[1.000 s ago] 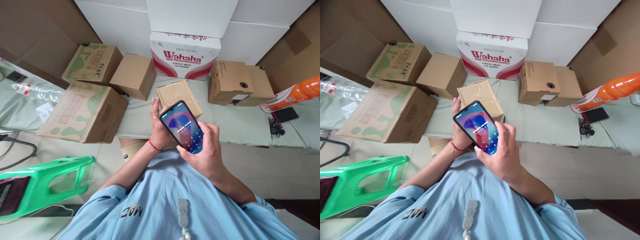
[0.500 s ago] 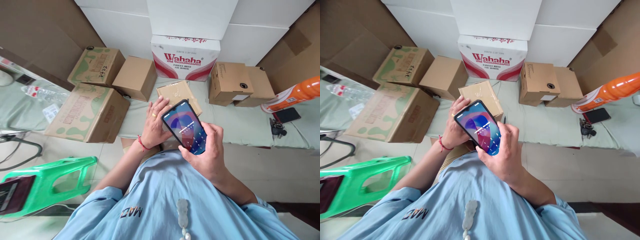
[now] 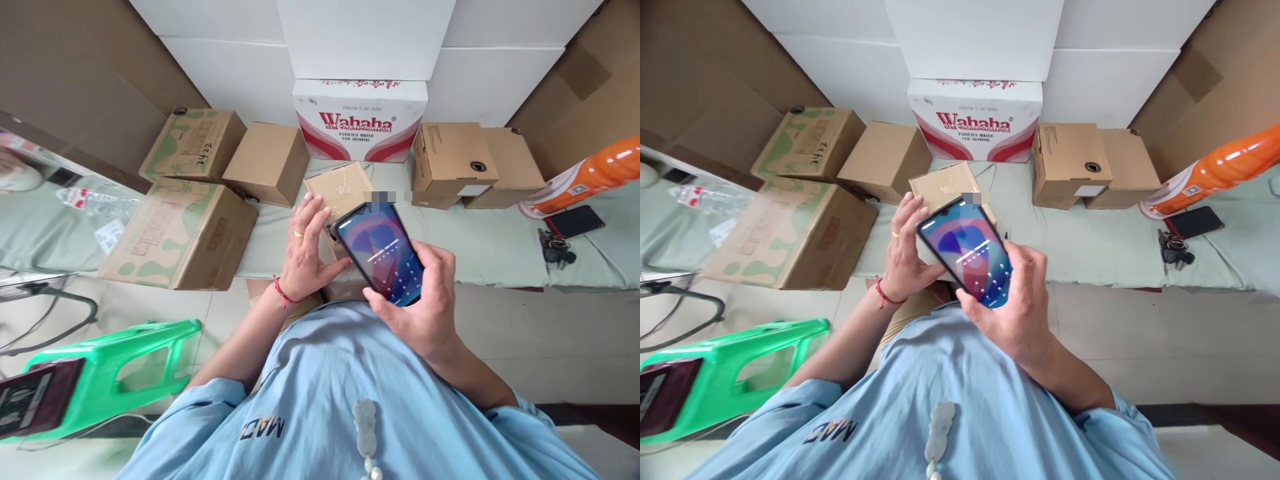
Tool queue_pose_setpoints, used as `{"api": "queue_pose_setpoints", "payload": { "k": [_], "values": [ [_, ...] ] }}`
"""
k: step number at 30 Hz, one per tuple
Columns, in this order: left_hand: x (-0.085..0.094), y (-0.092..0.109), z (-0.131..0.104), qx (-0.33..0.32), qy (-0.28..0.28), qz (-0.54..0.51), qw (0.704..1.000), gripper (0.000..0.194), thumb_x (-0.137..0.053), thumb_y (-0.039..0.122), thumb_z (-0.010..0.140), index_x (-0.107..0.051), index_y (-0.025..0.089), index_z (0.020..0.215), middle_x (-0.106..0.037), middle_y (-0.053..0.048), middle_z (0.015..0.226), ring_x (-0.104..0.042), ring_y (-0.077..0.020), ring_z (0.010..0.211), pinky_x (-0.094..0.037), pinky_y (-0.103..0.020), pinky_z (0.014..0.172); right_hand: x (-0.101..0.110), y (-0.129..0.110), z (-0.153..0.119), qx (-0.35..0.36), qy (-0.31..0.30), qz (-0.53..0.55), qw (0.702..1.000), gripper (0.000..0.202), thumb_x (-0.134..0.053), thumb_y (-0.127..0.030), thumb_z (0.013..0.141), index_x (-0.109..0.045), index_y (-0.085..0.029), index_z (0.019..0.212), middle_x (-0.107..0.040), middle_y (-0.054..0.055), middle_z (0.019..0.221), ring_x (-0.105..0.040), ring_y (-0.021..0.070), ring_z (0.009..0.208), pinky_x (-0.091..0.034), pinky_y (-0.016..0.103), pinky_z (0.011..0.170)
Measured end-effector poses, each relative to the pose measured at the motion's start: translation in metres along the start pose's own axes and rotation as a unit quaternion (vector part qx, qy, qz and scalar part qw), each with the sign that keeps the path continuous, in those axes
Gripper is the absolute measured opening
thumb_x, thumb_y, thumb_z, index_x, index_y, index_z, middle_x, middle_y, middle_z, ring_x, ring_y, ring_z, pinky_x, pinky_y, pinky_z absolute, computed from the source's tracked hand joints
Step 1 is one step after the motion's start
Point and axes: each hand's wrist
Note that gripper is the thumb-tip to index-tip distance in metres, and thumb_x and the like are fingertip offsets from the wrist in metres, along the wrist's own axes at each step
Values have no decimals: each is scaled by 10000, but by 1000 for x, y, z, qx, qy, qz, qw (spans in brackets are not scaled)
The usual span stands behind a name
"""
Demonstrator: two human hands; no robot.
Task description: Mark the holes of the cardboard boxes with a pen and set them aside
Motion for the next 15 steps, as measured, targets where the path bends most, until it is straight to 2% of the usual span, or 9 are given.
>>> {"api": "queue_pose_setpoints", "payload": {
  "k": [2,5,8,11,13,15],
  "values": [
    [5,-3,-4,14,19,-2,1000,1011,-696,799,947,-271,304,1719,-430,-220,1740,-377,-458,1677,-354,-700,1332,4,21,0,-26,28,-31,999,805,-862,-586,861,-538,-212,1496,-604,163,1334,-635,348,1259,-596,577,1073],
    [9,-12,-19,84,36,-44,995,954,-651,788,987,-293,290,1718,-422,-221,1734,-397,-430,1662,-409,-670,1309,10,69,-7,-122,61,-93,986,887,-888,-622,764,-566,-201,1474,-588,162,1327,-634,368,1259,-574,586,1070],
    [4,-31,-40,198,51,-135,970,770,-598,707,1057,-387,290,1669,-484,-193,1697,-441,-388,1643,-447,-626,1294,15,118,-17,-282,12,-157,946,933,-895,-569,683,-582,-187,1475,-561,175,1346,-655,384,1190,-567,607,1035],
    [-13,-60,-56,329,76,-247,908,615,-588,675,1073,-513,299,1553,-587,-154,1621,-546,-342,1574,-446,-592,1304,13,152,-22,-389,-64,-204,896,950,-872,-571,678,-581,-177,1493,-537,196,1394,-656,400,1158,-564,618,1018],
    [-28,-81,-60,409,85,-311,854,582,-645,659,1035,-565,294,1482,-634,-137,1576,-575,-330,1549,-420,-591,1325,8,165,-20,-416,-99,-221,877,952,-849,-576,702,-567,-172,1517,-526,200,1419,-657,400,1163,-563,604,1030],
    [-44,-97,-59,443,85,-350,821,596,-730,604,959,-593,282,1442,-648,-141,1567,-581,-348,1542,-421,-611,1323,0,175,-18,-431,-123,-229,864,962,-839,-577,717,-550,-175,1542,-518,199,1442,-666,385,1143,-568,584,1033]
  ]
}}
Point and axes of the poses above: each hand's wrist, its own z-axis towards the middle knuckle, its own x-axis out of the back of the hand, y = z × x
